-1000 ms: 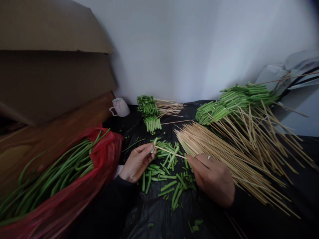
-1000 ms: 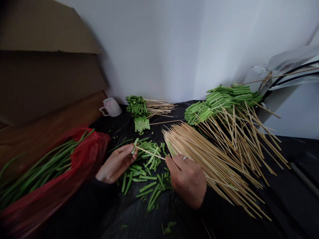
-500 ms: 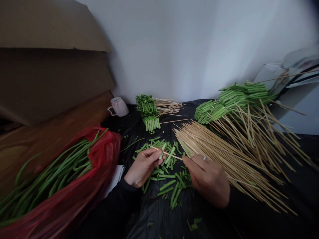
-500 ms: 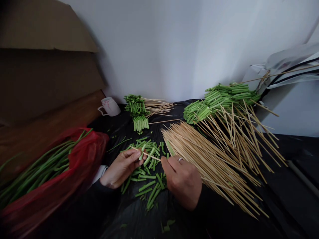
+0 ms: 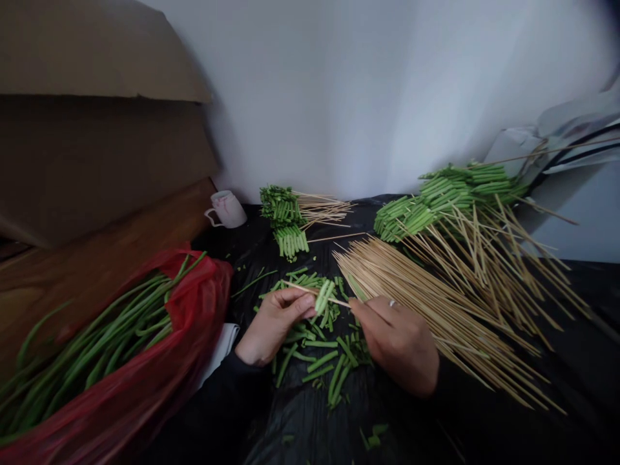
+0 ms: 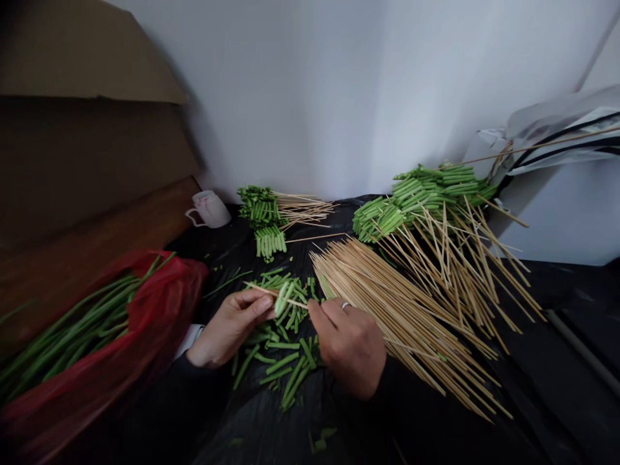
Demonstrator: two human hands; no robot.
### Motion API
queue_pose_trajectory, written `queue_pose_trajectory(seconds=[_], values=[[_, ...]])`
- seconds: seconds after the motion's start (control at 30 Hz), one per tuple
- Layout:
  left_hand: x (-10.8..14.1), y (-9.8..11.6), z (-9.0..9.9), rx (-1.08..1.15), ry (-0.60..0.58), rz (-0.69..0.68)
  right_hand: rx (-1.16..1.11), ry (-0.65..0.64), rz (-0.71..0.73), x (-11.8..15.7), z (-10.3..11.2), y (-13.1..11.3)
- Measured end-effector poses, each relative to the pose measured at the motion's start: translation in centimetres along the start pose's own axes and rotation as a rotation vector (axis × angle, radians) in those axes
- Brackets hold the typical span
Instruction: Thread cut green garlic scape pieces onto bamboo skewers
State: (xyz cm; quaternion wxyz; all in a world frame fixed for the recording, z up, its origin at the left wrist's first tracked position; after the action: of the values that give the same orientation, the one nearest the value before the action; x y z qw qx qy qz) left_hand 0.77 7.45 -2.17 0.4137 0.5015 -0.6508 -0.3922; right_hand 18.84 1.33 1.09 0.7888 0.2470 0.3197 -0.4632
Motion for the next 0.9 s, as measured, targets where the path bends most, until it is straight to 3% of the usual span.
queue_pose_trajectory(seconds=[0.13,0.23,0.37,0.47,0.63,0.77,0.9], values=[[-0.4,1.8,1.3,-0.212,0.076,-0.207,-0.005,0.007,-0.104,0.0,0.0,2.4],[-0.5,2.1,1.6,-0.427,0.060,-0.304,-0.020,-0.007,-0.133,0.2,-0.4,3.3],[-0.7,1.8,1.2,-0.795,-0.013,-0.455,-0.021,-0.026,-0.135,0.4,-0.7,3.2],[-0.7,1.5,0.8,-0.948,-0.049,-0.550,-0.011,-0.035,-0.132,0.3,-0.7,3.0],[-0.3,1.3,-0.2,-1.234,-0.090,-0.590,-0.054,-0.024,-0.130,0.3,-0.6,2.9],[0.1,1.7,-0.1,-1.247,-0.105,-0.610,-0.047,-0.027,-0.138,0.3,-0.6,2.9],[0.0,3.0,1.3,-1.030,0.037,-0.610,-0.051,-0.018,-0.138,0.3,-0.5,2.9]])
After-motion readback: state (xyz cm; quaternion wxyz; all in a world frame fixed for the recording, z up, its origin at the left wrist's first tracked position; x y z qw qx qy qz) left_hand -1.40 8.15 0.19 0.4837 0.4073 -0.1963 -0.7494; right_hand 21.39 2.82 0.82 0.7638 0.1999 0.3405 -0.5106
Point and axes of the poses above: each hand's wrist, its own x-axis away from the middle knuckle, its own z-axis out of the back of the hand, y = z × x, the point moved 6 cm from there along -x, towards the middle knuckle, and after that the axes turned 12 degrees about x, right-handed, at the moved point
